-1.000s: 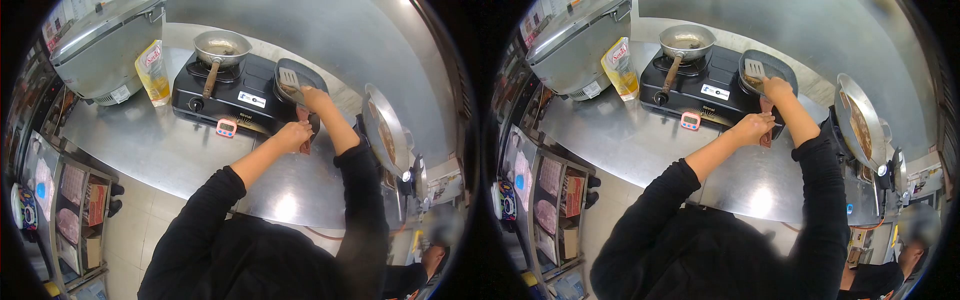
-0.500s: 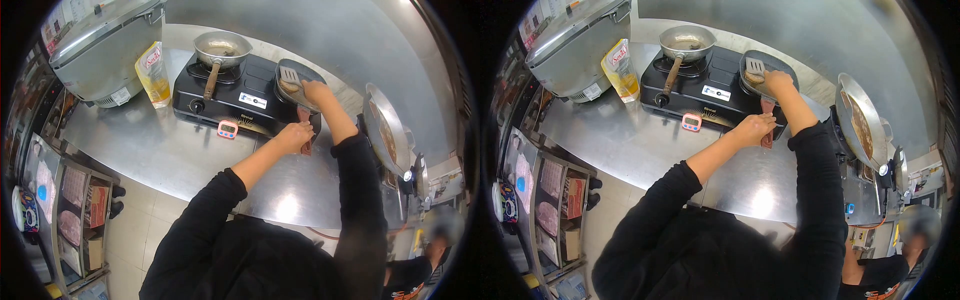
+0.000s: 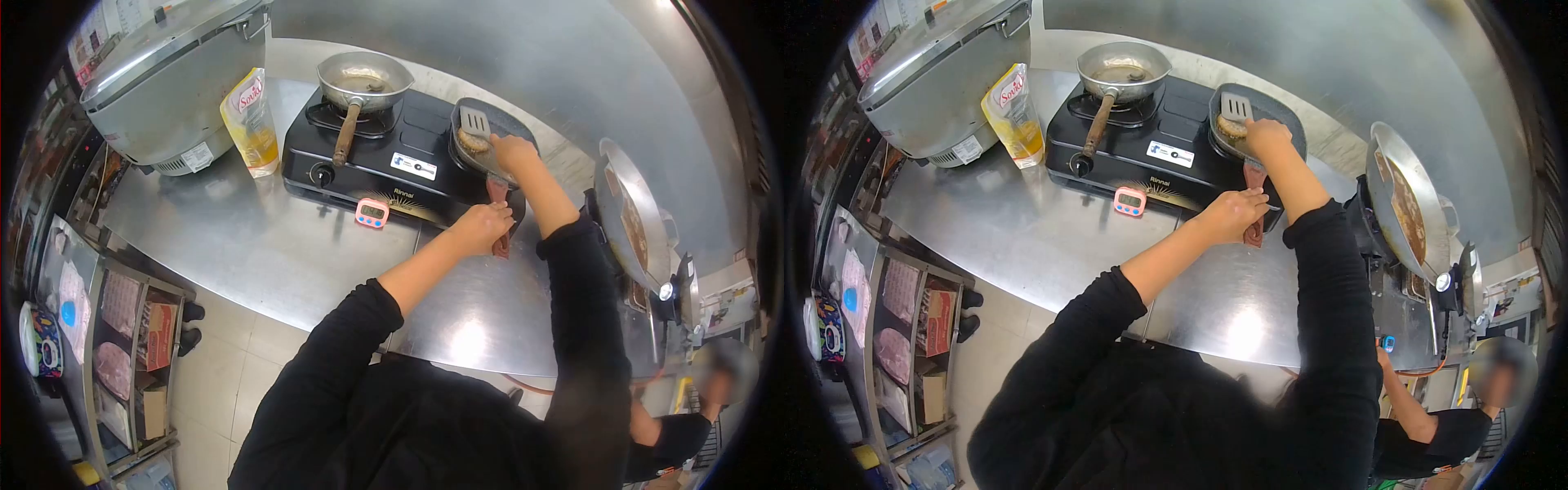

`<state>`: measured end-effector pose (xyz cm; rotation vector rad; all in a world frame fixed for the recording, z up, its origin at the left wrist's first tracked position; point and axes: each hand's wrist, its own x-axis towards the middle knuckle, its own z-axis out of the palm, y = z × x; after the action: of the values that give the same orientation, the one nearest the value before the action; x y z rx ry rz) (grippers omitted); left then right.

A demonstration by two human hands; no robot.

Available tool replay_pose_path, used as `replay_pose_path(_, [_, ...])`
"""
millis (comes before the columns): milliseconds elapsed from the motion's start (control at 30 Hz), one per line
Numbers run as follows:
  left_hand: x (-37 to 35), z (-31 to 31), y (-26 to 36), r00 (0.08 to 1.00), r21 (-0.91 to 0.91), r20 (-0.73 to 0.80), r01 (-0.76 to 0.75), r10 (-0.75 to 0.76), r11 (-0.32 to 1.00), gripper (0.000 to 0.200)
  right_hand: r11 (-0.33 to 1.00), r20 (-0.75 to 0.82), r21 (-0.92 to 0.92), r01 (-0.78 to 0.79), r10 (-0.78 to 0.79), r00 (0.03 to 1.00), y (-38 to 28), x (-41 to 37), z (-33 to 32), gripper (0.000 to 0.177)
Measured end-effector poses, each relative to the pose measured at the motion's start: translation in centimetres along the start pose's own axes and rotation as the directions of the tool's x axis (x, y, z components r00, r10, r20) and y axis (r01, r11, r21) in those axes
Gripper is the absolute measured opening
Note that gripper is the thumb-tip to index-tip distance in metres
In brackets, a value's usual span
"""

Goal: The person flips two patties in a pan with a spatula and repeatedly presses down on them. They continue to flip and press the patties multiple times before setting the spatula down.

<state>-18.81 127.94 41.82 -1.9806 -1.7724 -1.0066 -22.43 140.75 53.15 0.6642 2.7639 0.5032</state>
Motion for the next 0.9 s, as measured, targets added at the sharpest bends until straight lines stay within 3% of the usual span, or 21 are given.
replay_pose_path(33, [0.1,0.1,-0.1,1.0,-0.005,0.0,0.007,-0.007,1.0,0.04,1.0,0.032,0.029,-0.013,0.012,0.999,-0.5,-0.3,0.4,0.034])
replay_pose_path(133, [-0.1,1.2,-0.1,0.999,-0.06,-0.04,0.009,-0.012,0.998,0.04,0.999,-0.083,0.05,-0.003,0.007,0.997,-1.0,-0.5,2.9,0.033])
replay_pose_path(233, [-0.1,0.8,0.1,1.0,-0.033,-0.013,0.015,-0.015,0.999,0.041,0.993,0.049,0.009,-0.114,0.114,0.992,-1.5,0.3,1.7,0.033])
replay_pose_path(367, [-0.2,1.7,-0.4,0.998,0.055,-0.058,-0.024,0.027,0.998,0.041,1.0,0.01,-0.009,-0.023,0.023,1.0,0.0,0.6,-0.8,0.035])
replay_pose_path(433, [0.0,0.8,-0.2,1.0,0.018,-0.021,0.005,-0.005,1.0,0.041,0.998,0.085,-0.045,-0.032,0.036,0.996,-0.5,1.1,-0.3,0.034])
replay_pose_path(533, [-0.2,1.6,-0.2,0.999,-0.064,-0.027,0.032,-0.033,0.997,0.04,0.991,0.043,0.024,-0.13,0.129,0.991,-1.5,0.5,2.2,0.034])
replay_pose_path(633, [0.0,1.2,-0.1,0.999,-0.049,-0.032,0.023,-0.024,0.999,0.042,0.998,-0.073,0.051,-0.033,0.037,0.997,-1.0,0.1,2.5,0.042])
replay_pose_path(767, [-0.3,1.5,-0.3,0.997,0.047,-0.073,-0.022,0.026,0.999,0.047,1.0,-0.02,-0.004,0.011,-0.011,1.0,0.6,0.8,-0.4,0.043])
replay_pose_path(900, [-0.4,1.9,-0.3,0.995,-0.02,-0.095,-0.006,0.004,1.0,0.048,0.997,-0.013,0.066,-0.044,0.045,0.999,-0.4,2.3,3.0,0.037])
